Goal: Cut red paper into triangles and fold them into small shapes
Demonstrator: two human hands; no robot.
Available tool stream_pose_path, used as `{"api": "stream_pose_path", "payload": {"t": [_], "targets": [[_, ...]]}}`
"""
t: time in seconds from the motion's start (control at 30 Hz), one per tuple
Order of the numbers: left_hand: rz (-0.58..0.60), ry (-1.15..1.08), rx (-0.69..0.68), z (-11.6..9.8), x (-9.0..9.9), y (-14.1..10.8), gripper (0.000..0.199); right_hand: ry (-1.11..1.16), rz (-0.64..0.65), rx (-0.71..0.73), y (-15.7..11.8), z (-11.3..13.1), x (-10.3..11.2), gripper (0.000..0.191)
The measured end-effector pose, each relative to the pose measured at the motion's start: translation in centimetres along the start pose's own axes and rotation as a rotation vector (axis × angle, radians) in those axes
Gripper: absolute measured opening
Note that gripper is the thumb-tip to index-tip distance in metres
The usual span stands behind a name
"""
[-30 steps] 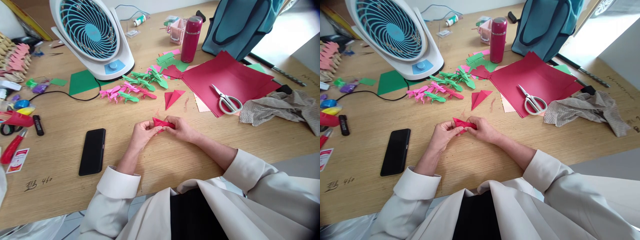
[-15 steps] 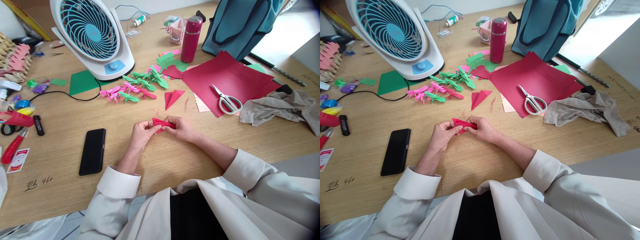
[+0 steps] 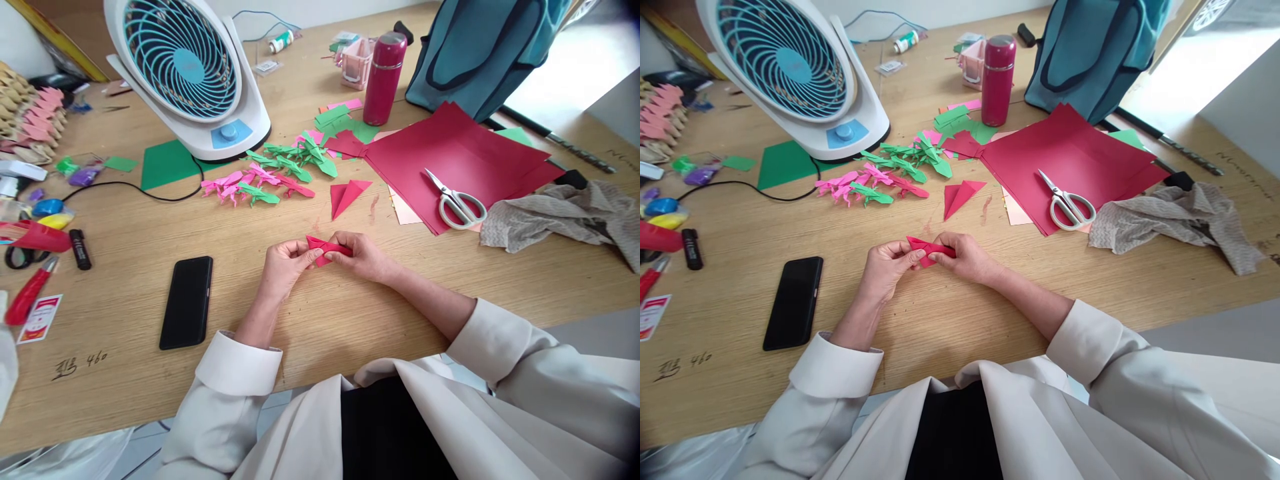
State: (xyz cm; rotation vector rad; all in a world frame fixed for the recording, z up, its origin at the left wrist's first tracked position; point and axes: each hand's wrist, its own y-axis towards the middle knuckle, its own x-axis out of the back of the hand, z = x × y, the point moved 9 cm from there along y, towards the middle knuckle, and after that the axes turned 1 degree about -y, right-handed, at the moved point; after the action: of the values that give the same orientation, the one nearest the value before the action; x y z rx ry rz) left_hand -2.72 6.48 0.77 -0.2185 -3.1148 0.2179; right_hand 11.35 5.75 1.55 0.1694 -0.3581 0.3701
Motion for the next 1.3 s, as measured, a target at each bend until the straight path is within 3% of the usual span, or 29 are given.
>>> {"api": "stream_pose_path", "payload": {"t": [0.17, 0.5, 0.9, 1.17, 1.3], "targets": [[-0.044, 0.014, -0.003, 0.3, 0.3, -0.1, 0.025, 0.045, -0.007, -0.022, 0.1, -0.1, 0.0, 0.024], [-0.004, -0.029, 0.018, 0.9, -0.1, 0.1, 0.026, 0.068, -0.006, -0.008, 0.1, -0.2, -0.1, 0.023], [-0.084, 0.157, -0.103, -0.2, 0.5, -0.2, 0.025, 0.052, -0.003, -0.039, 0.1, -0.7, -0.3, 0.024], [-0.016, 0.075, -0.081, 0.7, 0.1, -0.1, 0.026, 0.095, 0.009, -0.05, 0.0, 0.0, -0.2, 0.025], [-0.035, 0.054, -0.065, 0.7, 0.2, -0.1, 0.027, 0.052, 0.004, -0.027, 0.0, 0.2, -0.1, 0.022]]}}
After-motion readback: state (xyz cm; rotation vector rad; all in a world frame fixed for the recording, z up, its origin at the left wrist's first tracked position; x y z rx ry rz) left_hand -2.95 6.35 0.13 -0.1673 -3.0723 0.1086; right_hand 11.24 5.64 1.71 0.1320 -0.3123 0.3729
